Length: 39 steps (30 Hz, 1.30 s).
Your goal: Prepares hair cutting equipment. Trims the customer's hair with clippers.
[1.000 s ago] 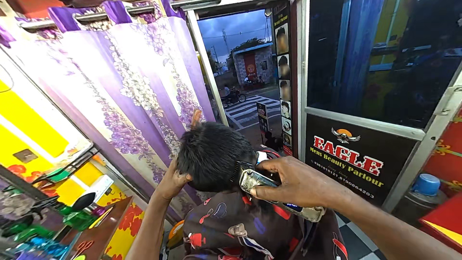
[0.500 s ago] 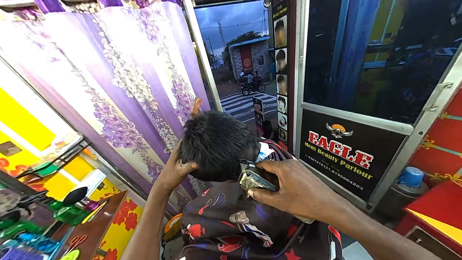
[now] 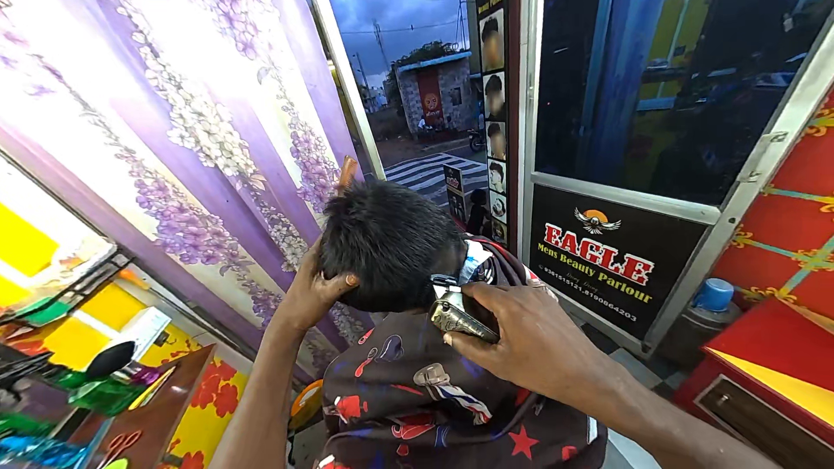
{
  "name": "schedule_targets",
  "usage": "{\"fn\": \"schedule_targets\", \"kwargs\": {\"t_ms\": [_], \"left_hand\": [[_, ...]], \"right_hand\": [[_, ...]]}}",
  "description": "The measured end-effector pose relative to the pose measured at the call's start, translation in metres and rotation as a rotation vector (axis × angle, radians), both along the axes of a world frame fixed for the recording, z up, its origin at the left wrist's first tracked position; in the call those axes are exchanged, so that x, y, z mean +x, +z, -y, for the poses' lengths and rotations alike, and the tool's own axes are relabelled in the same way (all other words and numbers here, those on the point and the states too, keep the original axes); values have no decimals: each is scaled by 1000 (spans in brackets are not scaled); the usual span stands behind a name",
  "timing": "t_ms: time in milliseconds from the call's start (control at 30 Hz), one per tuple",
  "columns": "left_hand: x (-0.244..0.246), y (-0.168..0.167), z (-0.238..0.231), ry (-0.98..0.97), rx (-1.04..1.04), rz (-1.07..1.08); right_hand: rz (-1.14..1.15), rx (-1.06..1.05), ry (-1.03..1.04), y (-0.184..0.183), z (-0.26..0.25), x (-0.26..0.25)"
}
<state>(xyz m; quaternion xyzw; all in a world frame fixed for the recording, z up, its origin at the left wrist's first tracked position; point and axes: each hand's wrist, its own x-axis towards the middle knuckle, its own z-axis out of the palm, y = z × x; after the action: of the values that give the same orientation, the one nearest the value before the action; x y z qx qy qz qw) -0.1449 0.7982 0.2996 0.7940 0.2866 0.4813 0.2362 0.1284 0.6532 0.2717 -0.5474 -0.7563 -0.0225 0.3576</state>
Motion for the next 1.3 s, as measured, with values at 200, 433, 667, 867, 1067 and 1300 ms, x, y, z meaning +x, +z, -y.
{"fn": "schedule_targets", "kwargs": {"t_ms": [200, 433, 667, 867, 1067, 1300], "left_hand": [[1, 5, -1, 15, 14, -26], [0, 1, -5, -2, 18, -15], [-2, 0, -10, 10, 46, -25], [-7, -6, -9, 39, 61, -38], [-6, -6, -12, 29, 26, 1], [-6, -5, -13, 9, 29, 1]], "right_hand": [[-70, 24, -2, -8, 6, 3], [-217, -315, 61, 5, -4, 16], [-233, -195, 185, 7, -6, 15], [-372, -481, 220, 3, -17, 40], [-346, -440, 259, 22, -19, 30], [-296, -440, 231, 18, -19, 43]]}}
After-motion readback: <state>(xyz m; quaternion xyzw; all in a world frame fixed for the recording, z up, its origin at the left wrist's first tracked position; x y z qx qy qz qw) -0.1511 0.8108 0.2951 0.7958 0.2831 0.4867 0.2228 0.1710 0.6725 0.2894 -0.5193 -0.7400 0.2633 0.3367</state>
